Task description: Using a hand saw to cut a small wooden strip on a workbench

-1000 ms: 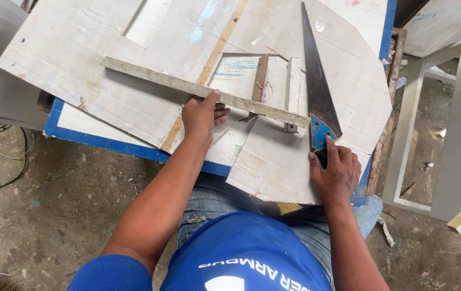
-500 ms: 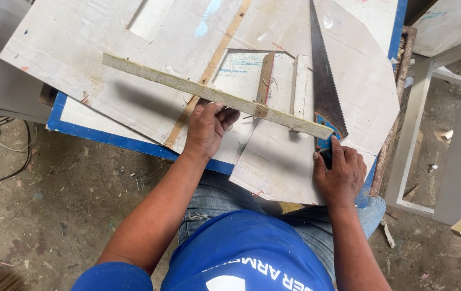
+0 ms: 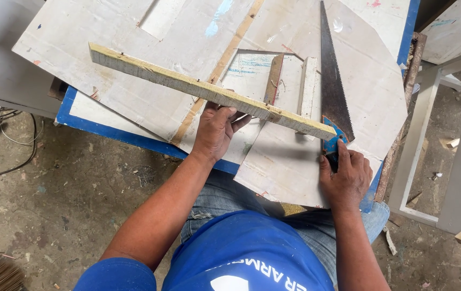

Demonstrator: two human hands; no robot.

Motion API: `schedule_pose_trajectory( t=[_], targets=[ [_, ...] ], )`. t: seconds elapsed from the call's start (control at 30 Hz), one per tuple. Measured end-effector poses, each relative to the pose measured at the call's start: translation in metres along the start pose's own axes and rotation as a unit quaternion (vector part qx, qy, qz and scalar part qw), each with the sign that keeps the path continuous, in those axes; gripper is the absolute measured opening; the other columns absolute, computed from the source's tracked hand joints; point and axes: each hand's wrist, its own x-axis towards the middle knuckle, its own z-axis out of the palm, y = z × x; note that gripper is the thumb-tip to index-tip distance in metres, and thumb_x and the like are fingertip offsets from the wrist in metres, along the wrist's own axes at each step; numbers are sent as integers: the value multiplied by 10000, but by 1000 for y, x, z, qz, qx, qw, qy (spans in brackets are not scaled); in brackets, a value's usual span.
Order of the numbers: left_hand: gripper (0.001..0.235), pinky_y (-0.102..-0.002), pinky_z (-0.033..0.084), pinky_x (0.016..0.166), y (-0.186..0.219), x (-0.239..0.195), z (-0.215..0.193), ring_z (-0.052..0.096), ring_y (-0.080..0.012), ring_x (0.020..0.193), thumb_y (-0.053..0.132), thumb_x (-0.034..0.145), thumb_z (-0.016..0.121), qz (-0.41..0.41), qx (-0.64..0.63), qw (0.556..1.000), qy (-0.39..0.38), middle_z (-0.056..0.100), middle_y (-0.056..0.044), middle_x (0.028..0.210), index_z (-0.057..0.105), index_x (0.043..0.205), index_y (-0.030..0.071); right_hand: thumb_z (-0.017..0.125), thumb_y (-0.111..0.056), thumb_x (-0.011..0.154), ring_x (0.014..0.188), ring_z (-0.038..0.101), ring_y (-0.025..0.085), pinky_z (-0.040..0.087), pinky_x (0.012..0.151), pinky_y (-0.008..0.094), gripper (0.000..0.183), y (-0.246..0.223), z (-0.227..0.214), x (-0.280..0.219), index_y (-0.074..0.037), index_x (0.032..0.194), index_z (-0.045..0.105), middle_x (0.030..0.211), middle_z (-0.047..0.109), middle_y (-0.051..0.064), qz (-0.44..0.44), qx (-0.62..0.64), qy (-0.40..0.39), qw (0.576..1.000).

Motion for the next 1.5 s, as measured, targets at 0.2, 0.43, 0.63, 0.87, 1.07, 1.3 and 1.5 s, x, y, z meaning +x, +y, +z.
schedule_pose_trajectory(
  t=[0.2, 0.43, 0.63, 0.87, 1.07, 1.3, 1.5],
  targets=[
    [435, -477, 604, 995, 12, -9, 13, 687, -327, 1170, -17, 879, 557, 7, 23, 999, -34, 695, -169, 1219, 547, 1287, 135, 715, -504, 975, 947, 637, 307, 494, 851, 449, 525, 3, 3, -2, -178, 1386, 693, 1037, 583, 66, -4, 3, 5, 1000],
    [481, -491, 610, 1002, 17, -7, 20, 685, -343, 1187, -26, 863, 531, 4, 16, 999, -51, 704, -202, 1242, 546, 1314, 139, 710, -508, 973, 946, 642, 324, 490, 850, 453, 526, 4, 3, 0, -167, 1374, 685, 1034, 587, 76, 3, 7, 3, 1000],
    [565, -513, 617, 1005, 13, 8, 15, 666, -419, 1219, -63, 807, 496, -18, -32, 998, -57, 670, -277, 1301, 539, 1342, 114, 659, -413, 1026, 970, 639, 424, 521, 788, 529, 565, 31, -11, 9, -106, 1494, 580, 1063, 588, 159, 49, 122, -18, 991],
    [554, -517, 622, 1002, 8, 20, 23, 679, -415, 1208, -51, 798, 507, -26, -26, 998, -55, 685, -269, 1283, 561, 1324, 114, 467, -314, 1159, 702, 646, 172, 624, 609, 321, 273, 46, -33, 7, -87, 1178, 618, 822, 583, 94, 377, 605, 50, 699],
    [486, -524, 628, 982, -11, 32, 28, 724, -376, 1116, -17, 819, 542, -54, -42, 997, -18, 708, -255, 1235, 582, 1288, 105, 557, -140, 1116, 656, 596, 169, 604, 607, 331, 114, 13, -65, -11, -64, 1032, 542, 763, 526, 64, 381, 659, 129, 635],
    [316, -490, 651, 934, -16, 26, 61, 736, -298, 1050, 210, 992, 641, -51, 25, 998, 38, 717, -189, 1183, 585, 1283, 100, 542, -76, 1106, 549, 576, 186, 578, 599, 350, 102, 3, -81, -39, -67, 1004, 552, 694, 519, 82, 359, 633, 207, 653],
    [514, -411, 637, 936, -12, 7, 96, 719, -322, 1124, 388, 783, 740, -126, 56, 975, 174, 699, -78, 1239, 577, 1187, 115, 644, -167, 1048, 614, 568, 140, 521, 588, 309, 249, -3, -96, -57, -128, 826, 538, 710, 557, 14, 376, 634, 171, 654]
  ],
)
